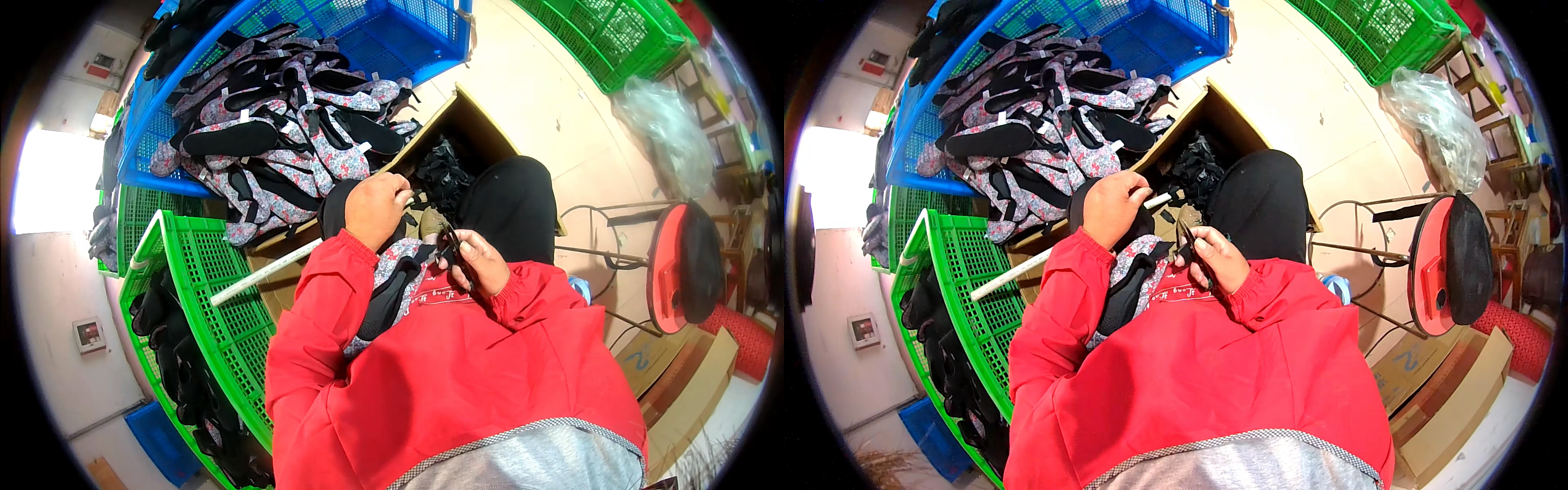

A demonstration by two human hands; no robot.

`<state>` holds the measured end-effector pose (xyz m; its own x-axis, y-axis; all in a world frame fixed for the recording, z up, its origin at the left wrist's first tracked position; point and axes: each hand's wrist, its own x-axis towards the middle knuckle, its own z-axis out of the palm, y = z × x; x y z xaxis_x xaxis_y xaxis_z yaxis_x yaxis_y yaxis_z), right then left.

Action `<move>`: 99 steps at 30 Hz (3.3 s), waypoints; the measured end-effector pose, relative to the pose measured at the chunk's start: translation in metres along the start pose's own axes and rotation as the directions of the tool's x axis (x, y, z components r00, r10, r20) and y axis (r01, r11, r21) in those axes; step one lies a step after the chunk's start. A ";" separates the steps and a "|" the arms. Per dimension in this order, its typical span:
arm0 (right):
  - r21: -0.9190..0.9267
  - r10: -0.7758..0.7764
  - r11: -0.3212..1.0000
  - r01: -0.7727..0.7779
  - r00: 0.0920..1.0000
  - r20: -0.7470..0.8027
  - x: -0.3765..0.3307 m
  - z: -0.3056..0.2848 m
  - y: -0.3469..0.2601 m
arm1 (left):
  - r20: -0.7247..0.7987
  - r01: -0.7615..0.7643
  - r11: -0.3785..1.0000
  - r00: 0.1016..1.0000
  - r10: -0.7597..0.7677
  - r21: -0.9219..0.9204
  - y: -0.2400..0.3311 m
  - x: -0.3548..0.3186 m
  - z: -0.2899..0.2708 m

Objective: The person sits on the floor and assembles slippers by hand. They pick up a slipper upper and a sole, attach a small black strap to the upper, and then press the upper onto the sole. The person repeats this process for multiple slippers, placing the finished items into a green basket.

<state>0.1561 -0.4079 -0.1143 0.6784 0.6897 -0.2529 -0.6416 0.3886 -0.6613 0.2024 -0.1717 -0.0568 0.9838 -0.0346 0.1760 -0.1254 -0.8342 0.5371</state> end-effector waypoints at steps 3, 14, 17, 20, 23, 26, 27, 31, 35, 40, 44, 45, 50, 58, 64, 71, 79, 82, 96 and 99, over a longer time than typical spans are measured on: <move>0.011 0.007 1.000 -0.007 1.000 -0.020 0.002 -0.002 0.001 | -0.057 -0.027 0.999 0.998 0.026 -0.016 -0.005 -0.003 -0.001; 0.049 -0.020 0.999 0.019 1.000 0.020 0.005 0.000 0.004 | 0.098 -0.246 0.937 0.956 0.277 -0.249 0.021 -0.034 -0.048; 0.071 -0.018 0.997 0.014 0.998 0.057 0.004 0.002 0.003 | 0.241 -0.321 0.902 0.888 0.393 -0.288 0.030 -0.046 -0.052; 0.078 -0.011 0.997 0.005 0.997 0.071 0.004 0.003 0.004 | 0.258 -0.382 0.911 0.874 0.412 -0.158 0.036 -0.057 -0.045; 0.069 -0.017 0.998 0.012 0.998 0.065 0.004 0.002 0.006 | 0.242 -0.418 0.907 0.876 0.417 -0.049 0.040 -0.060 -0.042; 0.051 -0.008 0.999 0.005 0.998 0.061 0.003 0.004 0.006 | 0.200 -0.390 0.921 0.903 0.379 0.015 0.040 -0.064 -0.042; 0.034 -0.001 0.999 -0.001 0.999 0.051 0.002 0.007 0.006 | 0.175 -0.365 0.931 0.918 0.356 0.019 0.041 -0.066 -0.043; -0.020 -0.006 1.000 0.008 0.996 0.085 -0.003 0.018 0.010 | 0.004 -0.241 0.969 0.970 0.241 -0.047 0.038 -0.078 -0.039; -0.158 -0.004 0.987 0.029 0.988 0.152 -0.005 0.031 0.012 | -0.238 -0.071 0.988 0.970 0.037 -0.136 0.036 -0.091 -0.022; -0.363 0.024 0.932 0.014 0.995 0.099 -0.005 0.043 0.007 | -0.273 -0.047 0.996 0.962 0.023 -0.081 0.044 -0.091 -0.018; -0.550 -0.106 0.818 0.169 0.984 0.144 -0.001 0.038 0.016 | -0.273 -0.062 0.997 0.961 0.049 -0.038 0.046 -0.089 -0.017; -0.562 -0.112 0.809 0.172 0.984 0.140 -0.001 0.038 0.016 | -0.272 -0.068 0.997 0.961 0.059 -0.024 0.046 -0.089 -0.017; -0.624 -0.132 0.759 0.185 0.983 0.130 0.000 0.040 0.012 | -0.264 -0.067 0.998 0.962 0.069 0.016 0.042 -0.090 -0.011; -0.674 -0.153 0.719 0.171 0.984 0.087 0.000 0.041 0.012 | -0.243 -0.050 0.997 0.968 0.062 0.056 0.045 -0.089 -0.011; -0.671 -0.128 0.728 0.140 0.990 0.067 -0.001 0.044 0.008 | -0.225 -0.039 0.998 0.973 0.050 0.053 0.043 -0.090 -0.009; -0.441 -0.138 0.889 0.123 0.990 -0.004 0.003 0.030 0.024 | -0.225 -0.040 0.998 0.973 0.052 0.057 0.045 -0.090 -0.010; -0.530 -0.308 0.828 0.184 0.939 -0.155 0.018 0.022 0.017 | -0.291 0.064 0.997 0.954 -0.071 -0.034 0.050 -0.090 -0.012; -0.658 -0.336 0.726 0.202 0.938 -0.083 0.027 0.038 0.003 | -0.287 0.109 0.992 0.950 -0.121 -0.057 0.049 -0.091 -0.011; -0.529 -0.321 0.824 0.203 0.937 -0.139 0.060 0.037 -0.002 | -0.049 0.184 0.769 0.962 -0.269 -0.612 0.037 -0.088 -0.020; -0.516 -0.352 0.821 0.245 0.929 -0.119 0.059 0.040 -0.003 | 0.018 0.138 0.877 0.989 -0.146 -0.460 0.024 -0.083 -0.025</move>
<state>0.1836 -0.3444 -0.0990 0.8981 0.4312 -0.0863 -0.1758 0.1723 -0.9692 0.1142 -0.1746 -0.0382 0.9937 0.0778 0.0802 -0.0328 -0.4834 0.8748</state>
